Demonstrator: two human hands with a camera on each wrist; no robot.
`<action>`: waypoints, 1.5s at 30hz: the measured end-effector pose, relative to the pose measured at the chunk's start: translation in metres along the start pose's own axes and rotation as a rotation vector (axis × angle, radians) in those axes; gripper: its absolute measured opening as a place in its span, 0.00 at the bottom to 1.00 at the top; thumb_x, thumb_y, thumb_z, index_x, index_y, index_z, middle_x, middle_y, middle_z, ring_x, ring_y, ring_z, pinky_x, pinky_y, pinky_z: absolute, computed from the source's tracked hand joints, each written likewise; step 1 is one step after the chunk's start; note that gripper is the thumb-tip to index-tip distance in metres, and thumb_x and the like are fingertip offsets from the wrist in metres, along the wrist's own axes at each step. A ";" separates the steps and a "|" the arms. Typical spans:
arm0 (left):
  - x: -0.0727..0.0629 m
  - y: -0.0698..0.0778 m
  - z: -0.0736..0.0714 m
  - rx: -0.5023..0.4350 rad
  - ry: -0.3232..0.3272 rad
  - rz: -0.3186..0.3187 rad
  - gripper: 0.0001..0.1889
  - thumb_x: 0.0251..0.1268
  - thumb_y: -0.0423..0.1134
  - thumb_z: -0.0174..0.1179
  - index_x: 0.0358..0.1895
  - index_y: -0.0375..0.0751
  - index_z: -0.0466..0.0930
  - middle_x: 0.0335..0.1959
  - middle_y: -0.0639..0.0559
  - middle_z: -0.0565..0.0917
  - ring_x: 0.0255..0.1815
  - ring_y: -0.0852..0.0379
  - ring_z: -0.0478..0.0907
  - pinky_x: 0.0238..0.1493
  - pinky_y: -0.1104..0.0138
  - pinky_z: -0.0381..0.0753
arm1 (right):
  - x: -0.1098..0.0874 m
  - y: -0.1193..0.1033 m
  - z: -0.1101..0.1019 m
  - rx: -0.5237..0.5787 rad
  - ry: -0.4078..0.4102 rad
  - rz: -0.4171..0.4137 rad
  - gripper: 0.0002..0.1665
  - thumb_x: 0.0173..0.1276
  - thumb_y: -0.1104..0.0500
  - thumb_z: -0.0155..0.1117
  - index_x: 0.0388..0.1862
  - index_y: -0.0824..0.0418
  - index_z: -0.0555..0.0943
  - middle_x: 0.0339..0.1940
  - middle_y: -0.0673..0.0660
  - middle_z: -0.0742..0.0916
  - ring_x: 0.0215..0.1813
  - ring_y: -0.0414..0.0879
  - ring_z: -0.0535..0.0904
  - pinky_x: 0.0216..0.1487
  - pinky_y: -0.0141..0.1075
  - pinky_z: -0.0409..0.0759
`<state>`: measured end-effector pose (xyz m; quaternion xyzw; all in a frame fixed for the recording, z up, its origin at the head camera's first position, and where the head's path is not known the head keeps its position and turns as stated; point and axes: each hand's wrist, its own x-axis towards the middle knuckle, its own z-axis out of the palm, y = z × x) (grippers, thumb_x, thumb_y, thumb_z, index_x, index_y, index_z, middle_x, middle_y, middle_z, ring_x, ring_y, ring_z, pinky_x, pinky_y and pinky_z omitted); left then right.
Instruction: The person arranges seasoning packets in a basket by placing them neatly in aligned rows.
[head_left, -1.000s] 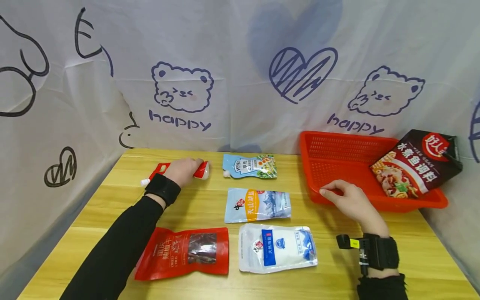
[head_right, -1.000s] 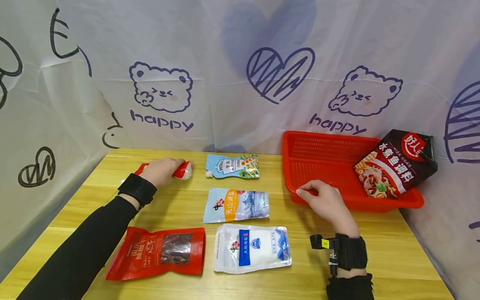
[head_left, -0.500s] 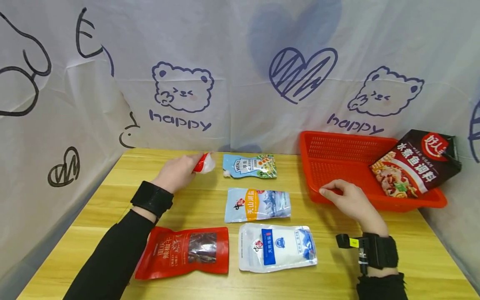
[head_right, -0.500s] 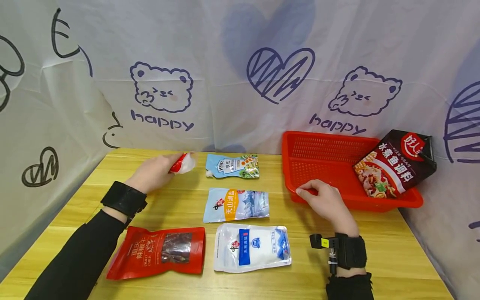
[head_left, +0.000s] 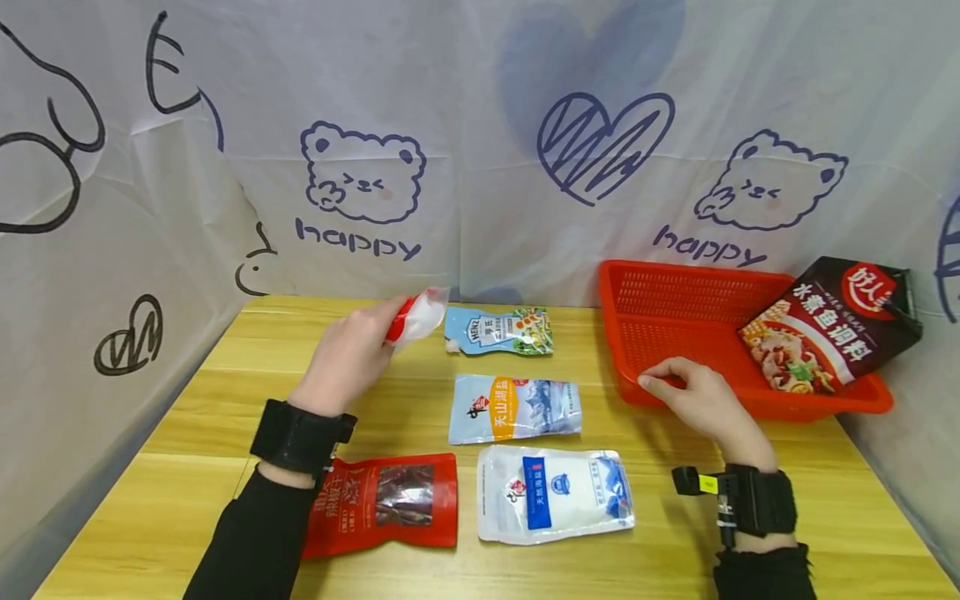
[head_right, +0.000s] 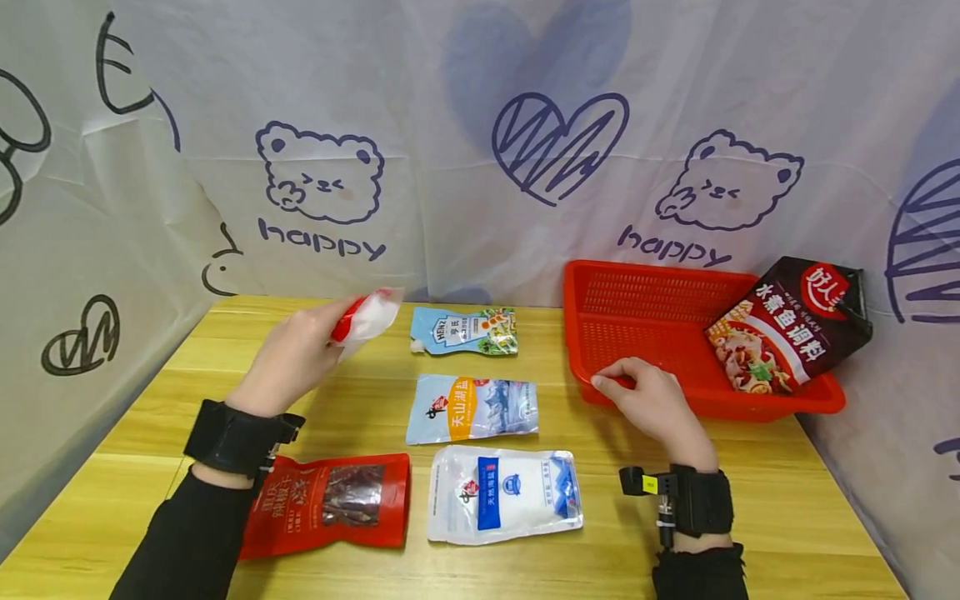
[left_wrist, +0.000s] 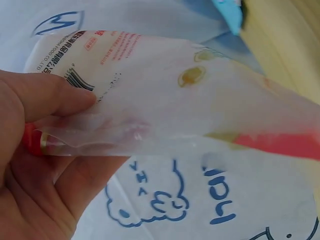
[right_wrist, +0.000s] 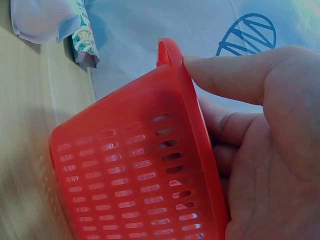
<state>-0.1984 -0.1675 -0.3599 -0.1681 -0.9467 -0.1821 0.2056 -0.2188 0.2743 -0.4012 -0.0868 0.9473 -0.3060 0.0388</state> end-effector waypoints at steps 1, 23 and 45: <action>-0.001 0.003 -0.001 -0.007 0.011 0.000 0.30 0.59 0.19 0.69 0.67 0.30 0.76 0.55 0.32 0.86 0.46 0.37 0.86 0.52 0.45 0.86 | 0.000 0.000 0.000 0.000 0.000 -0.001 0.26 0.78 0.42 0.62 0.58 0.62 0.84 0.59 0.68 0.85 0.57 0.62 0.76 0.58 0.60 0.76; -0.013 0.062 0.004 -0.009 0.127 0.127 0.36 0.49 0.18 0.76 0.66 0.32 0.77 0.57 0.36 0.86 0.50 0.39 0.88 0.49 0.50 0.88 | -0.006 -0.011 0.003 0.070 0.136 -0.038 0.22 0.78 0.47 0.64 0.60 0.62 0.82 0.58 0.65 0.85 0.59 0.61 0.77 0.60 0.60 0.76; -0.018 0.093 0.020 0.055 0.127 0.371 0.32 0.51 0.28 0.80 0.63 0.43 0.84 0.54 0.47 0.89 0.52 0.48 0.89 0.34 0.62 0.89 | -0.017 -0.111 0.058 0.765 -0.048 -0.076 0.33 0.84 0.42 0.51 0.74 0.64 0.71 0.61 0.68 0.84 0.53 0.59 0.87 0.53 0.40 0.87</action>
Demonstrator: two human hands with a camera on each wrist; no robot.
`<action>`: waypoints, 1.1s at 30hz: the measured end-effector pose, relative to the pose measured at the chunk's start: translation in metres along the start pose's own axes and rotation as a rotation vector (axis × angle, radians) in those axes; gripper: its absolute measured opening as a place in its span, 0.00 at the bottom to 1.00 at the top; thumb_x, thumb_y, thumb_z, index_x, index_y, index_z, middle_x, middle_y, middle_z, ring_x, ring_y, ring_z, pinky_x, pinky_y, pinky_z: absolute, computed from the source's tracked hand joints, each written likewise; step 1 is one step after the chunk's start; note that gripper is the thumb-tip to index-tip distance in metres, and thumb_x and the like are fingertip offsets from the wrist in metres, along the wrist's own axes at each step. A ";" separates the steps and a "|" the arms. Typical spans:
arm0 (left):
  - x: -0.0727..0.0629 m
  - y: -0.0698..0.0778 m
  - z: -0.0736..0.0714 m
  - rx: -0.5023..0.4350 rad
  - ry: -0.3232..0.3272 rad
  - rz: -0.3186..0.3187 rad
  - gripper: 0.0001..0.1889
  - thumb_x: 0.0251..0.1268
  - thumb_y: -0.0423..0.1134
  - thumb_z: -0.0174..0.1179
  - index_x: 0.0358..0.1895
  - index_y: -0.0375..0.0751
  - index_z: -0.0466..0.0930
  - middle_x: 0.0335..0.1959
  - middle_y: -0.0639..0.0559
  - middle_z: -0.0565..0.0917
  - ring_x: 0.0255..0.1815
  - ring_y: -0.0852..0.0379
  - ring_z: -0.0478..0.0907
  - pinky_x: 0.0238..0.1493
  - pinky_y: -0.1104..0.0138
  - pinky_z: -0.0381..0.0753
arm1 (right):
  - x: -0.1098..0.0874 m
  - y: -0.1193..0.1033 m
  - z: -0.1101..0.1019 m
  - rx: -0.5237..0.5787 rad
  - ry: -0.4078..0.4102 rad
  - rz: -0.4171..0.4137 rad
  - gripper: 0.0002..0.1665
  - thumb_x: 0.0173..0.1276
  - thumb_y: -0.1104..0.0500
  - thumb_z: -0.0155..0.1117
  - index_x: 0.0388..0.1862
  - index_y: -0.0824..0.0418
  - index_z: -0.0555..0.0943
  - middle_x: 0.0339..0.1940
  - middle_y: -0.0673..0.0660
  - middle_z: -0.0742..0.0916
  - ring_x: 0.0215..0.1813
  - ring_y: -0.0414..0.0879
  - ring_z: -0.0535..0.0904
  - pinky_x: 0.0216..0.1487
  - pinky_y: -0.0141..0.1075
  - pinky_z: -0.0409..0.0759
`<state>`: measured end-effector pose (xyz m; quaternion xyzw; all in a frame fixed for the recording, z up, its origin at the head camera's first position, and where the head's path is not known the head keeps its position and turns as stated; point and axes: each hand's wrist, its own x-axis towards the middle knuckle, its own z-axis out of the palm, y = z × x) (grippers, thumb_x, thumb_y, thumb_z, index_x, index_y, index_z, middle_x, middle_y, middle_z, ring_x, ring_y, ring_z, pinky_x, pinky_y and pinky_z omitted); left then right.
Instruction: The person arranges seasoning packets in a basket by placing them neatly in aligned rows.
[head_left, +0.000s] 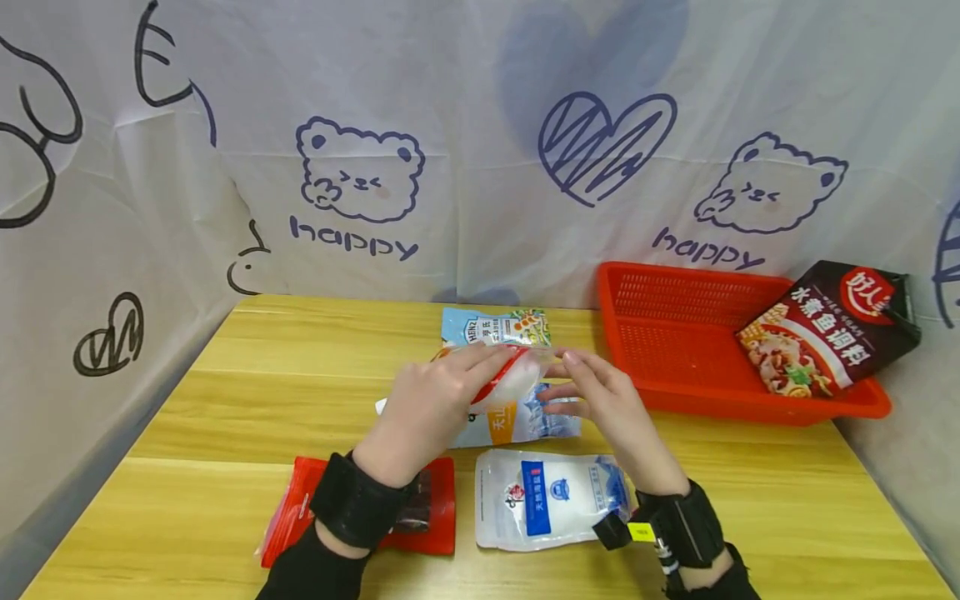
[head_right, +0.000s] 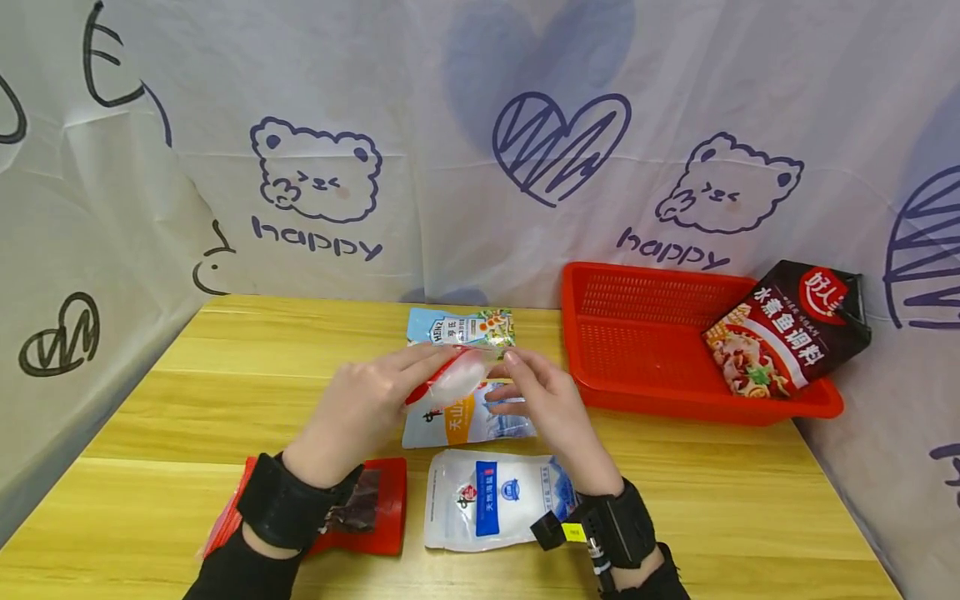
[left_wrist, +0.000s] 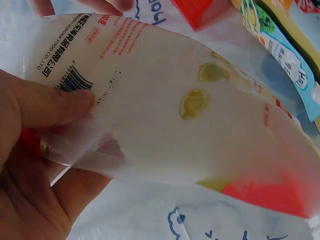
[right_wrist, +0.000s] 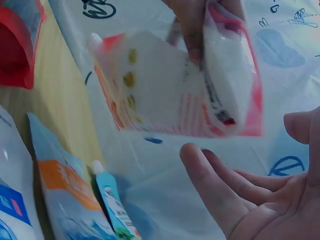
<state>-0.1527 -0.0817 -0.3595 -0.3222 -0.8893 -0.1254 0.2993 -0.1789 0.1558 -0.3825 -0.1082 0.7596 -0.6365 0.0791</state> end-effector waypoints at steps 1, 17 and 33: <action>0.000 0.002 0.001 0.002 -0.001 0.015 0.31 0.52 0.28 0.80 0.63 0.43 0.85 0.54 0.48 0.89 0.52 0.49 0.88 0.33 0.63 0.88 | 0.000 0.000 0.002 0.011 -0.018 0.014 0.34 0.84 0.41 0.51 0.74 0.64 0.72 0.61 0.67 0.84 0.53 0.58 0.87 0.53 0.41 0.87; 0.002 0.016 0.008 0.045 -0.104 0.069 0.30 0.56 0.36 0.79 0.64 0.49 0.85 0.58 0.52 0.88 0.60 0.54 0.84 0.41 0.62 0.89 | 0.001 0.005 0.010 0.143 0.021 0.069 0.27 0.84 0.50 0.52 0.72 0.66 0.75 0.67 0.63 0.82 0.58 0.53 0.86 0.56 0.35 0.85; 0.005 0.015 0.012 -0.074 -0.176 0.050 0.38 0.53 0.38 0.81 0.71 0.49 0.79 0.68 0.52 0.81 0.70 0.52 0.76 0.58 0.57 0.85 | 0.000 0.006 0.011 0.307 0.158 0.008 0.22 0.83 0.64 0.50 0.70 0.69 0.74 0.68 0.63 0.80 0.56 0.47 0.85 0.57 0.35 0.85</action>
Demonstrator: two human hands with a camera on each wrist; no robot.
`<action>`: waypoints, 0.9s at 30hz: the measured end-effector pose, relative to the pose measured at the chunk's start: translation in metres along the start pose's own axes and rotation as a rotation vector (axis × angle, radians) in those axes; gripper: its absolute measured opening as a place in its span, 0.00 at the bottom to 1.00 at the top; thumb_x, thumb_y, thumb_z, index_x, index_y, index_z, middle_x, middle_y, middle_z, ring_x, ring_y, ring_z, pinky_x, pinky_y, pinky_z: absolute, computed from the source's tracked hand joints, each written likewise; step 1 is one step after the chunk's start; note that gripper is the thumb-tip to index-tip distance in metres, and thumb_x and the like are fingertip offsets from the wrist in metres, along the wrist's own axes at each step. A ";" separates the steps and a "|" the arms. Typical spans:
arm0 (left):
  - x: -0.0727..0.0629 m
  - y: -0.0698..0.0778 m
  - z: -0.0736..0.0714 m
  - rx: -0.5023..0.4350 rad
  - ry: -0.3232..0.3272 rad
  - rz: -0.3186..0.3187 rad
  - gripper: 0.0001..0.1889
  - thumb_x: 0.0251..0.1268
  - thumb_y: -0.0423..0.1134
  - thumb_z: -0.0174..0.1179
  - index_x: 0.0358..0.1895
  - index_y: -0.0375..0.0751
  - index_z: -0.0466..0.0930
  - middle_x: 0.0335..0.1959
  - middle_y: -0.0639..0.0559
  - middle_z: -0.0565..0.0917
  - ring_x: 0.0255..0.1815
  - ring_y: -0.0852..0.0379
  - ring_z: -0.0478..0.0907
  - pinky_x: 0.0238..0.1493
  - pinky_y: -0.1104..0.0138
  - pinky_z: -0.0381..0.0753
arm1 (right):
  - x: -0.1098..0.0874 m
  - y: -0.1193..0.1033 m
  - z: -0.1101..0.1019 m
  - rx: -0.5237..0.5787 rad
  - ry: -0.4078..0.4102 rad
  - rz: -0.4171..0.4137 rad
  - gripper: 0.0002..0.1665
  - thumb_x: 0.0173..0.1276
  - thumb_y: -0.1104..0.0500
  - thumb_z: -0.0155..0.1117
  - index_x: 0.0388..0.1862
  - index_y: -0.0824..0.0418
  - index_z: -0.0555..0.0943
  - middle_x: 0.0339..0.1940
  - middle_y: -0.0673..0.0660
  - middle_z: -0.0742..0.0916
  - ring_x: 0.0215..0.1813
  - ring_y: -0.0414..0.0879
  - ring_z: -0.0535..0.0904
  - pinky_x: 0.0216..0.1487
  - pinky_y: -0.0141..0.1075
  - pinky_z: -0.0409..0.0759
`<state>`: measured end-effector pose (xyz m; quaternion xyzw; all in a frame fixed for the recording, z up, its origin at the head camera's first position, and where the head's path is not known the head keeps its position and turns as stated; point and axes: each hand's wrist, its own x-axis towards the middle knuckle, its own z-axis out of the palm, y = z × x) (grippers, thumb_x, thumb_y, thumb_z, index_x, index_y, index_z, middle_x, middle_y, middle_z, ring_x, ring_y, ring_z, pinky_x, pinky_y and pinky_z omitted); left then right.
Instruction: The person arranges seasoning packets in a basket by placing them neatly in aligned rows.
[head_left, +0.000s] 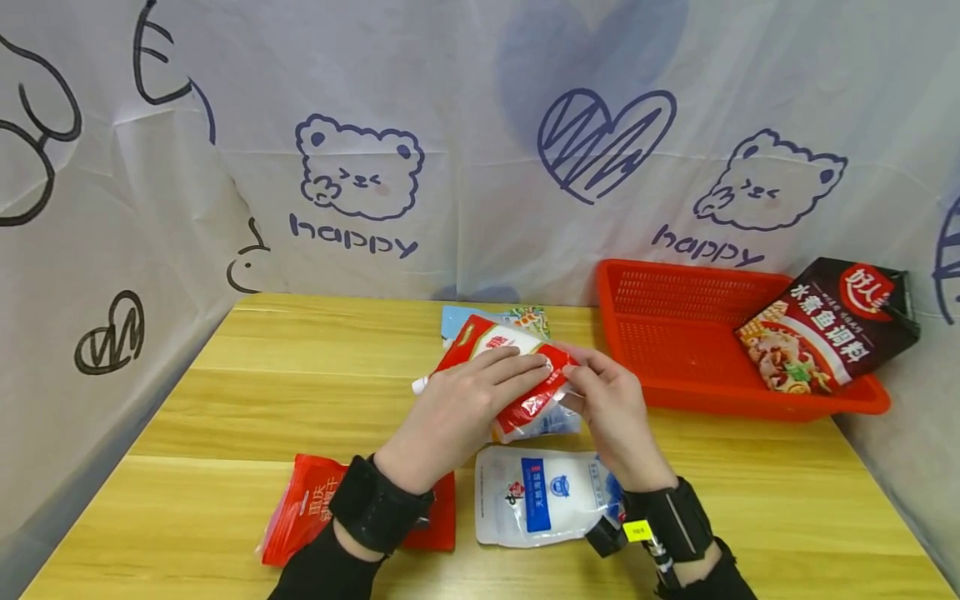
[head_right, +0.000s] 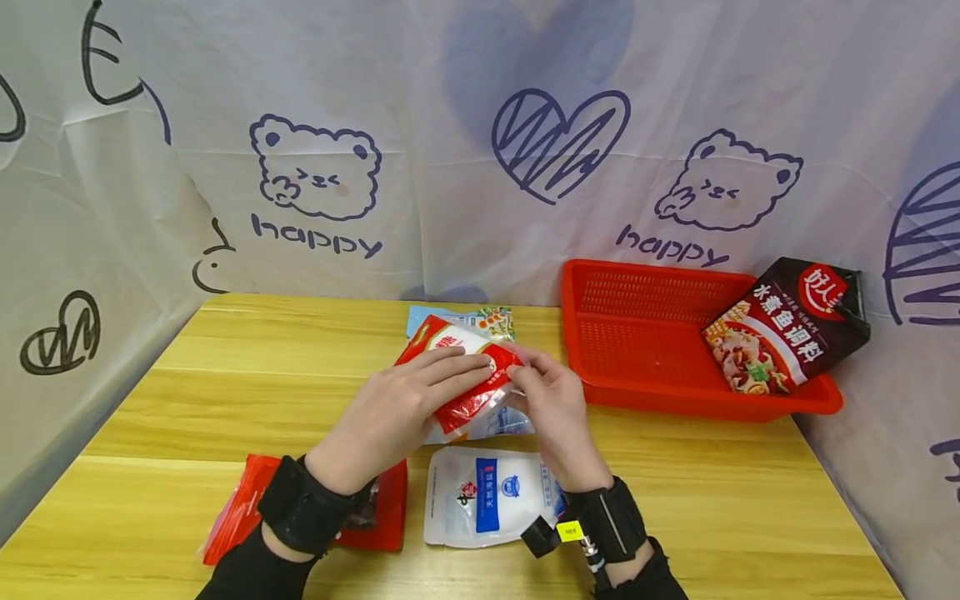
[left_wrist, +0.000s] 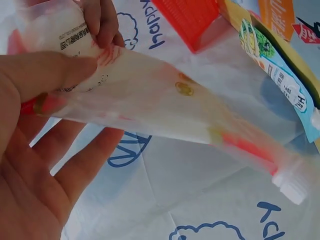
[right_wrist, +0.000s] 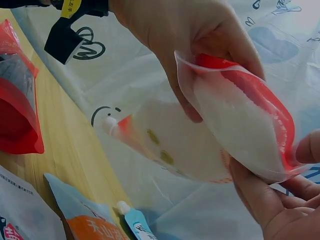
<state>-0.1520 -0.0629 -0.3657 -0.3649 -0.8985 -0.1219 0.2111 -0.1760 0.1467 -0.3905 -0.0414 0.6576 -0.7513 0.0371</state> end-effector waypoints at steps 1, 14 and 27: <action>0.000 -0.001 0.001 -0.011 0.007 -0.002 0.38 0.53 0.37 0.81 0.71 0.48 0.78 0.69 0.51 0.80 0.70 0.51 0.76 0.62 0.57 0.83 | 0.000 0.000 0.000 0.010 0.006 -0.012 0.21 0.83 0.64 0.50 0.70 0.69 0.74 0.68 0.63 0.80 0.57 0.47 0.85 0.57 0.35 0.85; -0.009 -0.029 -0.010 -0.289 0.016 -0.260 0.50 0.52 0.30 0.77 0.80 0.35 0.59 0.83 0.39 0.57 0.79 0.41 0.61 0.71 0.48 0.73 | -0.003 -0.003 -0.006 0.101 0.097 -0.107 0.22 0.84 0.61 0.50 0.71 0.66 0.75 0.66 0.57 0.82 0.61 0.51 0.82 0.55 0.33 0.85; -0.002 -0.032 -0.004 -0.981 0.225 -0.816 0.54 0.71 0.45 0.63 0.83 0.40 0.27 0.85 0.41 0.34 0.81 0.37 0.46 0.74 0.36 0.64 | -0.013 -0.017 -0.009 0.236 0.107 -0.229 0.24 0.84 0.60 0.53 0.74 0.64 0.73 0.72 0.59 0.78 0.66 0.53 0.80 0.50 0.28 0.85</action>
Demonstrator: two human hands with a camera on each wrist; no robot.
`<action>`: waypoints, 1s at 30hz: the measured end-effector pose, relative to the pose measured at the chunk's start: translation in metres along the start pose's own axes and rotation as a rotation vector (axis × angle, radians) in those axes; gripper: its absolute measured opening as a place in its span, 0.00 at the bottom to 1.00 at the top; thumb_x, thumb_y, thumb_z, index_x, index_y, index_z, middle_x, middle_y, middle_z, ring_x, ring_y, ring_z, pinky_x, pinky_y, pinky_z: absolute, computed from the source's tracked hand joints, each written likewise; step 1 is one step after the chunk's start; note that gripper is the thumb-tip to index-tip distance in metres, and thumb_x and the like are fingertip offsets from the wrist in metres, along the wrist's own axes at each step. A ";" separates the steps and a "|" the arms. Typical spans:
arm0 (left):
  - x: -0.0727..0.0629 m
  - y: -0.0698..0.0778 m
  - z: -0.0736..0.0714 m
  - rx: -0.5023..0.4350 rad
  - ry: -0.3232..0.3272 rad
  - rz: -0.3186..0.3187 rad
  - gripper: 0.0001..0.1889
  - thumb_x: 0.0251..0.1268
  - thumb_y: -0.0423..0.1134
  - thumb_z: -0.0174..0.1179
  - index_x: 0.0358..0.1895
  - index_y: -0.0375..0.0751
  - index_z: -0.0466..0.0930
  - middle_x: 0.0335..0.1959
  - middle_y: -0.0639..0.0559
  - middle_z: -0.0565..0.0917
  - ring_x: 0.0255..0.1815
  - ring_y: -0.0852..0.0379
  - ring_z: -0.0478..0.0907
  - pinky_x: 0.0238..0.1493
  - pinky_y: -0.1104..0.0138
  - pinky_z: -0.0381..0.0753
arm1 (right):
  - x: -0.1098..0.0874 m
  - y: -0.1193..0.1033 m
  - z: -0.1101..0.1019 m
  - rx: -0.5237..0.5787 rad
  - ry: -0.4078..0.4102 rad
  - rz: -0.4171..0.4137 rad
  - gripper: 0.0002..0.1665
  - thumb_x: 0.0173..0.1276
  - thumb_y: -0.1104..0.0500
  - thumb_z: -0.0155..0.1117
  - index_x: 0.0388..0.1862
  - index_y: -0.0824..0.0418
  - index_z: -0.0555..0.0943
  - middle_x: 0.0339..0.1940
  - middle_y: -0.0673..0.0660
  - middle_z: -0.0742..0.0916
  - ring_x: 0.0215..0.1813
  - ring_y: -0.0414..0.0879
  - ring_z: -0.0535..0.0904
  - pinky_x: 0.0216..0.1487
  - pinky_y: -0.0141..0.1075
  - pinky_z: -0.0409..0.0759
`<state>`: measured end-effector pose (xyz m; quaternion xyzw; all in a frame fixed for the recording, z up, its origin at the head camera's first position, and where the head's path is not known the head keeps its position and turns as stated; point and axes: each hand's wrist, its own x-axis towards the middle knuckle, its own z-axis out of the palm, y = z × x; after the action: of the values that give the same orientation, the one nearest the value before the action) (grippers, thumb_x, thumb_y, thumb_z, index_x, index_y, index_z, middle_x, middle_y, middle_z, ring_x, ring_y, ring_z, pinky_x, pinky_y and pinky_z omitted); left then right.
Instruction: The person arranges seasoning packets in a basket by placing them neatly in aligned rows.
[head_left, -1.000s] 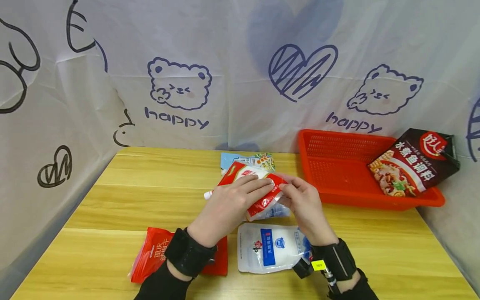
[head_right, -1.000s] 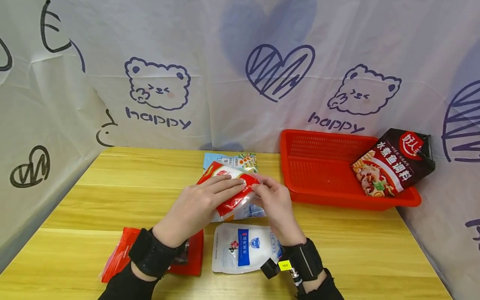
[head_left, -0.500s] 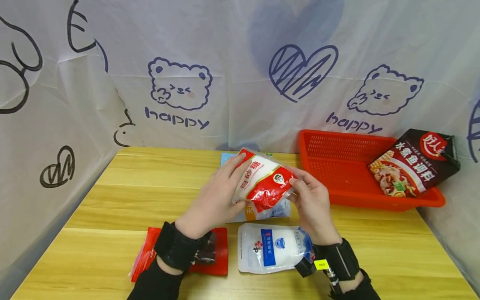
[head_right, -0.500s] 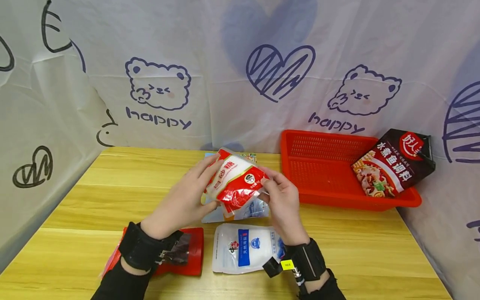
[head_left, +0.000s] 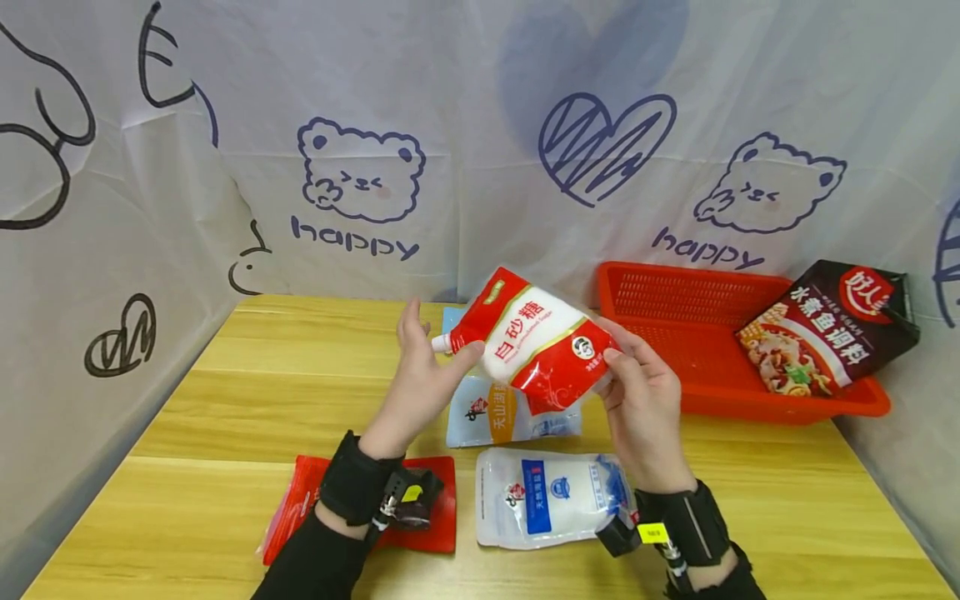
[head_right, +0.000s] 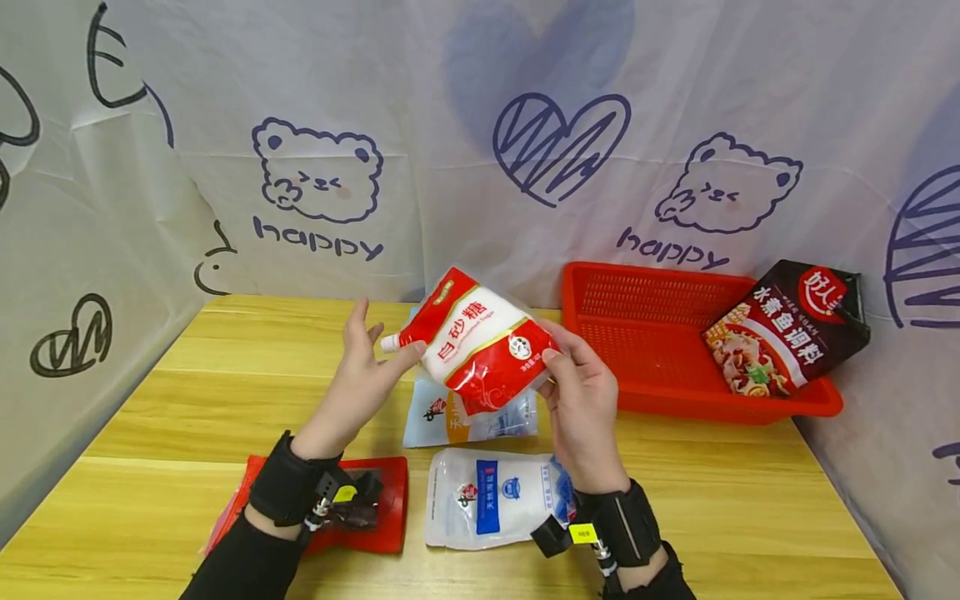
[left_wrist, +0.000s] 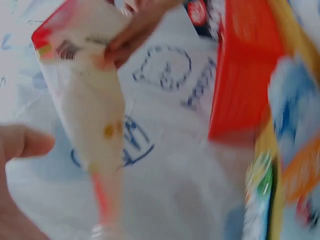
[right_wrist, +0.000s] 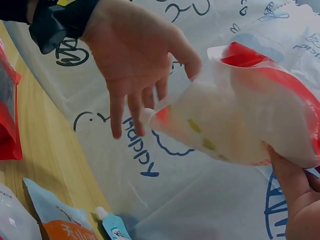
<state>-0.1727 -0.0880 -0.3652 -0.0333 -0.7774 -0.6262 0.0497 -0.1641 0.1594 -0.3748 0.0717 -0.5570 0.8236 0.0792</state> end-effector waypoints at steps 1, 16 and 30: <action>0.000 0.000 0.002 -0.074 0.011 -0.027 0.55 0.72 0.44 0.62 0.83 0.40 0.25 0.84 0.41 0.34 0.81 0.37 0.48 0.74 0.38 0.65 | 0.000 -0.001 0.001 0.008 0.000 -0.010 0.24 0.84 0.60 0.53 0.74 0.64 0.73 0.72 0.59 0.78 0.66 0.53 0.81 0.51 0.29 0.85; -0.005 -0.002 0.014 -0.604 -0.159 -0.102 0.25 0.81 0.43 0.56 0.73 0.43 0.61 0.65 0.43 0.78 0.52 0.51 0.85 0.52 0.60 0.87 | -0.003 0.000 0.002 0.059 -0.069 -0.054 0.24 0.83 0.62 0.54 0.74 0.66 0.72 0.71 0.60 0.78 0.64 0.52 0.82 0.51 0.29 0.85; -0.004 0.000 0.012 -0.660 0.067 -0.082 0.32 0.79 0.31 0.56 0.72 0.44 0.44 0.67 0.41 0.76 0.52 0.52 0.86 0.46 0.62 0.89 | -0.001 0.011 0.006 -0.130 -0.115 0.088 0.23 0.84 0.61 0.51 0.73 0.63 0.72 0.70 0.54 0.79 0.63 0.50 0.79 0.52 0.29 0.84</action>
<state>-0.1691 -0.0764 -0.3686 0.0042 -0.5311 -0.8465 0.0367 -0.1653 0.1497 -0.3823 0.0890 -0.6155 0.7829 0.0151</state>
